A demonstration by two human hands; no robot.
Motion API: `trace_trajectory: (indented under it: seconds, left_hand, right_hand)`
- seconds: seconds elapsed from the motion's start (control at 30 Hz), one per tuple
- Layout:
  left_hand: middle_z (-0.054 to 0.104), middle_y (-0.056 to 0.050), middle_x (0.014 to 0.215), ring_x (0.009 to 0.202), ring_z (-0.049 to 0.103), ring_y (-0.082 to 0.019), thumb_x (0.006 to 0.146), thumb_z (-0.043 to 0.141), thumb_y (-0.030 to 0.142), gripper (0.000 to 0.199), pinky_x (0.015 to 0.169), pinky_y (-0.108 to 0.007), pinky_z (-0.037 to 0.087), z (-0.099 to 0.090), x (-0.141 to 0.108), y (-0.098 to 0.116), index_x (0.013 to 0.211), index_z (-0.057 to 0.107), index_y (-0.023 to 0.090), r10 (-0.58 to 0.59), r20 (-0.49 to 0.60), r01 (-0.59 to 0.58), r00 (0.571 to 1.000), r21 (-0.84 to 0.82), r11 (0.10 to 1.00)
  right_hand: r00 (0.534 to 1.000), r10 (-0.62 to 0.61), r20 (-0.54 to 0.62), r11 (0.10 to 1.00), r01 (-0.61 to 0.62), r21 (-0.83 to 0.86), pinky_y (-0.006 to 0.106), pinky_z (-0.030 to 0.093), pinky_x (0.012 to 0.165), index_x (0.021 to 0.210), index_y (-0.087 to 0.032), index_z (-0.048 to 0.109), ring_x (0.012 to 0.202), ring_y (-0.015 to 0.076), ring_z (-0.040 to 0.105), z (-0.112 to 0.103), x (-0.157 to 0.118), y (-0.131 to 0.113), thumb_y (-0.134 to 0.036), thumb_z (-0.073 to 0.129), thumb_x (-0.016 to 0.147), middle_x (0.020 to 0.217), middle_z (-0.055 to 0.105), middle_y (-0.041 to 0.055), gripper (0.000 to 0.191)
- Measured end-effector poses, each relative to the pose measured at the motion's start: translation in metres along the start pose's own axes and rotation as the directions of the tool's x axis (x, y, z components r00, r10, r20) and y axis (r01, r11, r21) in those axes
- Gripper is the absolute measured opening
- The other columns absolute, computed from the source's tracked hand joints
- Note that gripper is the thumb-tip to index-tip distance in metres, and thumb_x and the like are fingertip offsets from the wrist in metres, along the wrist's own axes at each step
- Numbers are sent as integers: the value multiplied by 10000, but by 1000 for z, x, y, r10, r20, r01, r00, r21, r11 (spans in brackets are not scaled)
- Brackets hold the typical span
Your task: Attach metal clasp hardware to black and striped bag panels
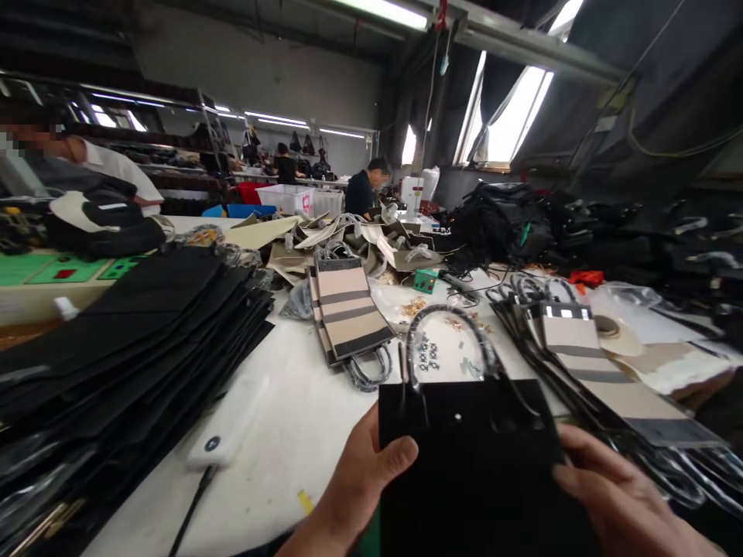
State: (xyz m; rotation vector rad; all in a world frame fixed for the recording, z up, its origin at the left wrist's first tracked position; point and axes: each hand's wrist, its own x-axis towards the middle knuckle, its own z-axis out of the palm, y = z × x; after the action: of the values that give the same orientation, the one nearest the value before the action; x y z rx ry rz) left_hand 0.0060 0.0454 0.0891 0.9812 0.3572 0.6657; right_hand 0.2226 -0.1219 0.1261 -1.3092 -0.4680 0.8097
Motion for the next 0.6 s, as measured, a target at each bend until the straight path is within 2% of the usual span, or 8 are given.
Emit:
trace_trajectory:
  seconds: [0.07, 0.13, 0.2, 0.27, 0.33, 0.43, 0.53, 0.6]
  left_hand:
    - [675, -124, 1334, 1234, 621, -352, 810, 809, 359, 596, 1079, -492, 464, -10, 13, 5, 1355, 616, 217, -59, -38, 57, 998, -44, 997]
    - [686, -102, 1320, 1208, 643, -319, 796, 808, 276, 609, 1090, -467, 457, -27, 32, 6, 1367, 600, 235, -94, -129, 88, 987, -49, 995]
    - [697, -97, 1304, 1190, 656, -314, 772, 801, 251, 641, 1091, -469, 456, -46, 56, 1, 1375, 586, 234, -92, -217, 90, 972, -19, 996]
    - [695, -98, 1312, 1204, 649, -324, 765, 772, 241, 626, 1093, -483, 455, -65, 83, -9, 1365, 591, 227, -36, -307, 64, 951, 82, 995]
    - [665, -94, 1366, 1273, 607, -325, 784, 735, 247, 604, 1127, -485, 426, -82, 109, -22, 1369, 589, 232, 77, -398, 25, 914, 243, 970]
    - [560, -97, 1497, 1406, 490, -306, 837, 696, 287, 669, 1209, -469, 328, -103, 134, -43, 1472, 495, 237, 248, -450, -3, 858, 477, 879]
    - [472, -91, 1575, 1471, 408, -297, 860, 704, 351, 753, 1243, -460, 276, -116, 140, -56, 1543, 401, 253, 313, -397, -26, 863, 584, 812]
    - [476, -71, 1574, 1474, 405, -296, 870, 705, 404, 728, 1239, -455, 294, -120, 138, -59, 1531, 425, 281, 294, -376, -27, 879, 575, 818]
  right_hand:
    - [993, 106, 53, 994, -107, 21, 395, 577, 733, 1060, -262, 786, 822, 301, 729, 18, 18, 18, -315, 870, 676, 935, 783, 76, 397]
    - [972, 156, 177, 987, -161, 15, 374, 560, 765, 1091, -239, 774, 857, 280, 719, 31, 42, 35, -368, 827, 736, 985, 774, 69, 381]
    - [941, 171, 292, 985, -154, -82, 347, 541, 744, 1139, -233, 754, 846, 250, 708, 39, 73, 49, -421, 757, 821, 996, 765, 57, 370]
    - [927, 178, 331, 960, -89, -265, 318, 522, 683, 1159, -223, 743, 805, 227, 696, 41, 109, 61, -467, 703, 864, 939, 757, 45, 385]
    - [937, 150, 314, 867, 28, -498, 301, 516, 639, 1143, -205, 746, 767, 214, 687, 41, 149, 70, -474, 686, 864, 873, 745, 38, 392]
    - [959, 48, 278, 628, 187, -756, 308, 540, 626, 1119, -193, 753, 717, 206, 694, 40, 211, 77, -457, 642, 874, 855, 749, 42, 377]
    - [969, -63, 239, 484, 239, -842, 343, 564, 745, 1149, -193, 742, 815, 223, 720, 45, 271, 76, -433, 600, 899, 976, 764, 72, 374]
    - [964, -132, 230, 406, 265, -875, 373, 547, 862, 1172, -199, 733, 950, 247, 715, 52, 308, 75, -413, 611, 897, 1116, 744, 99, 369]
